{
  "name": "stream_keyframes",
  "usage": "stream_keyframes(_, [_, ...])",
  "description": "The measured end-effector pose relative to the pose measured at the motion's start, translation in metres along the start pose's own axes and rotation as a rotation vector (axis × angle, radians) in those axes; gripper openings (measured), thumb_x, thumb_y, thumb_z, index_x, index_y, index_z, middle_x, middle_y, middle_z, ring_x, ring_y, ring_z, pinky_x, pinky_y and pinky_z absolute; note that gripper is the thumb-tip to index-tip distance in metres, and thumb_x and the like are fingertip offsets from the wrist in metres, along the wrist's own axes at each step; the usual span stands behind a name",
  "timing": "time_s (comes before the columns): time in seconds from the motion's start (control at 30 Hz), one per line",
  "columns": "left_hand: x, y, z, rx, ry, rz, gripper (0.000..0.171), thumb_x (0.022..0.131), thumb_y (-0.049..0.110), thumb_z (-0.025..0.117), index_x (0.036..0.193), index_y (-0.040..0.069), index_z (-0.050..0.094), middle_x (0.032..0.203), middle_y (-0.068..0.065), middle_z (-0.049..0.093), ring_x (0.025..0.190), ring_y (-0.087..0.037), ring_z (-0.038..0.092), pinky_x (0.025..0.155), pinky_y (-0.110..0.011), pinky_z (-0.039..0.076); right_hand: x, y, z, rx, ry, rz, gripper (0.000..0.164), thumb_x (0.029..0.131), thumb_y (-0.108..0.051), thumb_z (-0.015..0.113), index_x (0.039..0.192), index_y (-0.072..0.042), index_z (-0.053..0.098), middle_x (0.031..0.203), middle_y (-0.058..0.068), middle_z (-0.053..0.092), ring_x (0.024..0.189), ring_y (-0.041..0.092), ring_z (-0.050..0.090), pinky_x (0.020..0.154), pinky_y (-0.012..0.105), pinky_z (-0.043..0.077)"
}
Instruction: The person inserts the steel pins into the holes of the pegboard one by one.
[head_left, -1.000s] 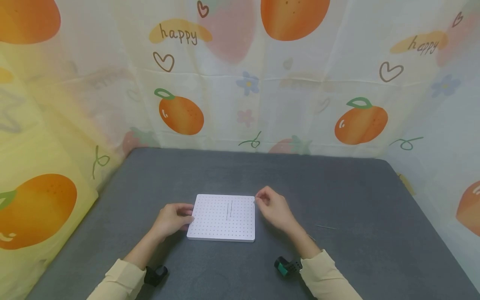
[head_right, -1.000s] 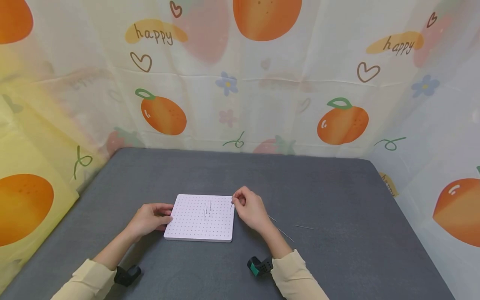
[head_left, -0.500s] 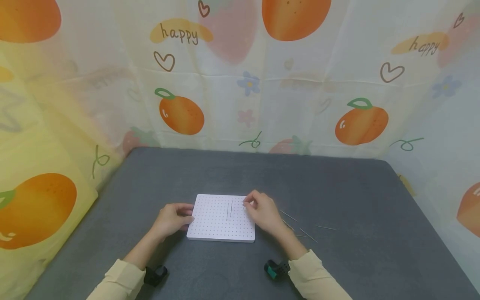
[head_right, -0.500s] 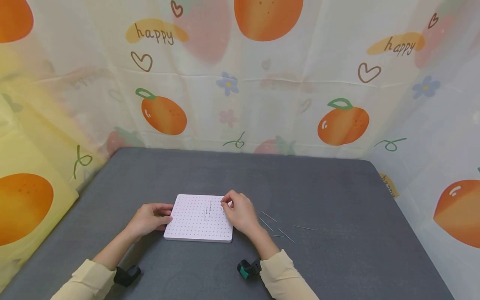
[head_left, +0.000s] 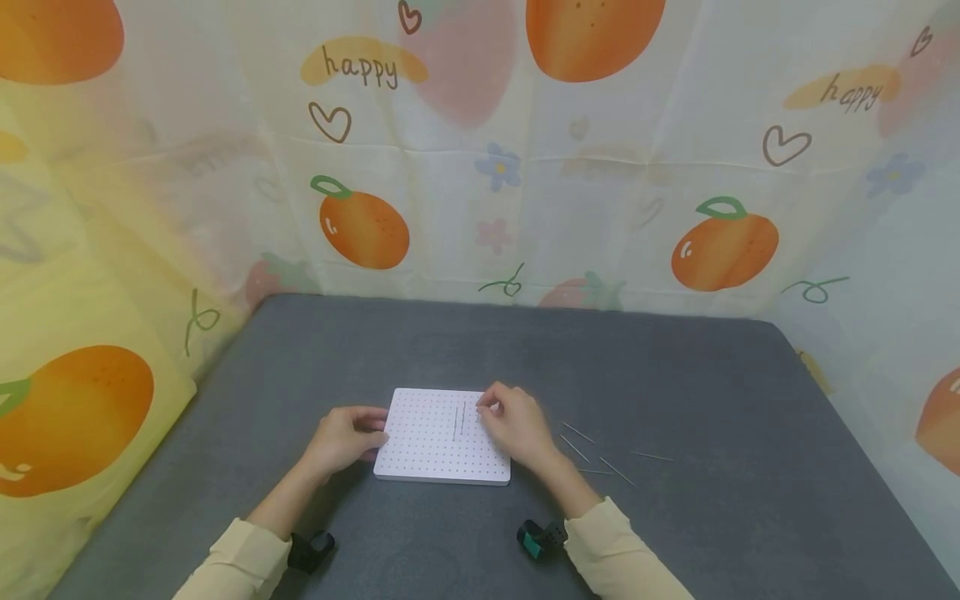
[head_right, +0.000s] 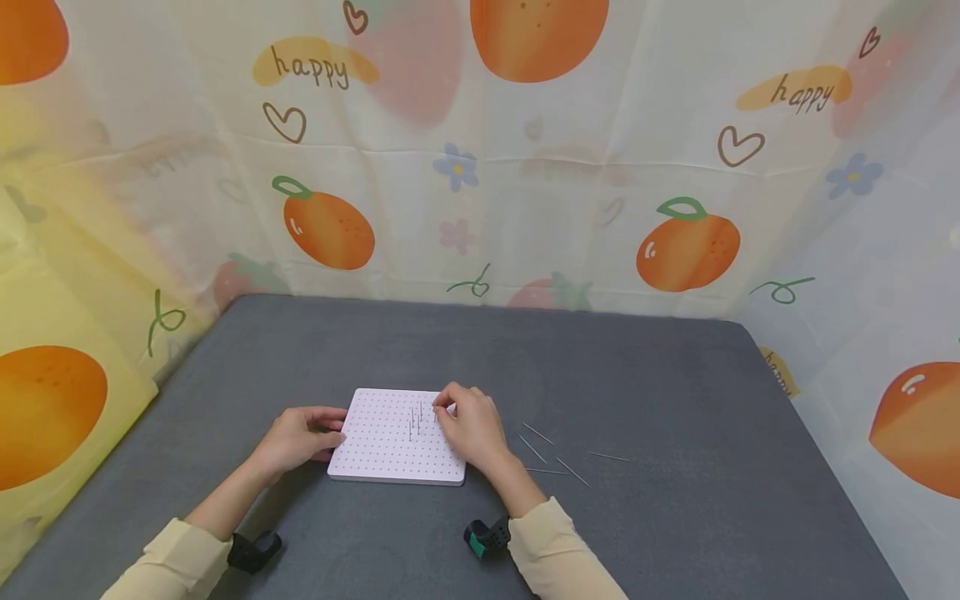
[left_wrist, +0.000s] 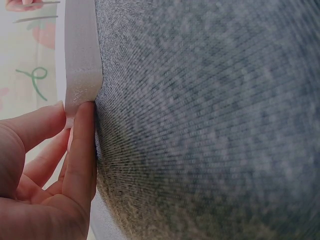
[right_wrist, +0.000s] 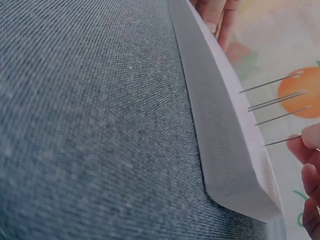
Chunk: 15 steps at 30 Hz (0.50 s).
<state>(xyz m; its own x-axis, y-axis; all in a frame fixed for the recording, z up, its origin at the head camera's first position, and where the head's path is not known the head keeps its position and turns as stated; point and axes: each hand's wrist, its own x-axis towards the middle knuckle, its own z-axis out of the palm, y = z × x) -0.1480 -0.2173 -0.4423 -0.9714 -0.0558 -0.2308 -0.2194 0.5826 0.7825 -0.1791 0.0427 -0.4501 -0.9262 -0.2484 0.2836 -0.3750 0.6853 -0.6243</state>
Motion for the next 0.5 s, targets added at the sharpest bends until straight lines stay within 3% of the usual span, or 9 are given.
stream_keyframes(0.5, [0.0015, -0.0015, 0.0008, 0.002, 0.003, 0.004, 0.038, 0.080, 0.005, 0.067, 0.117, 0.004, 0.060, 0.100, -0.011, 0.064, 0.079, -0.017, 0.063, 0.064, -0.031, 0.057, -0.0022, 0.0020, 0.0044, -0.036, -0.041, 0.015, 0.004, 0.084, -0.019, 0.062, 0.087, -0.017, 0.064, 0.067, -0.009, 0.052, 0.062, 0.008, 0.045, 0.054, 0.021, 0.037])
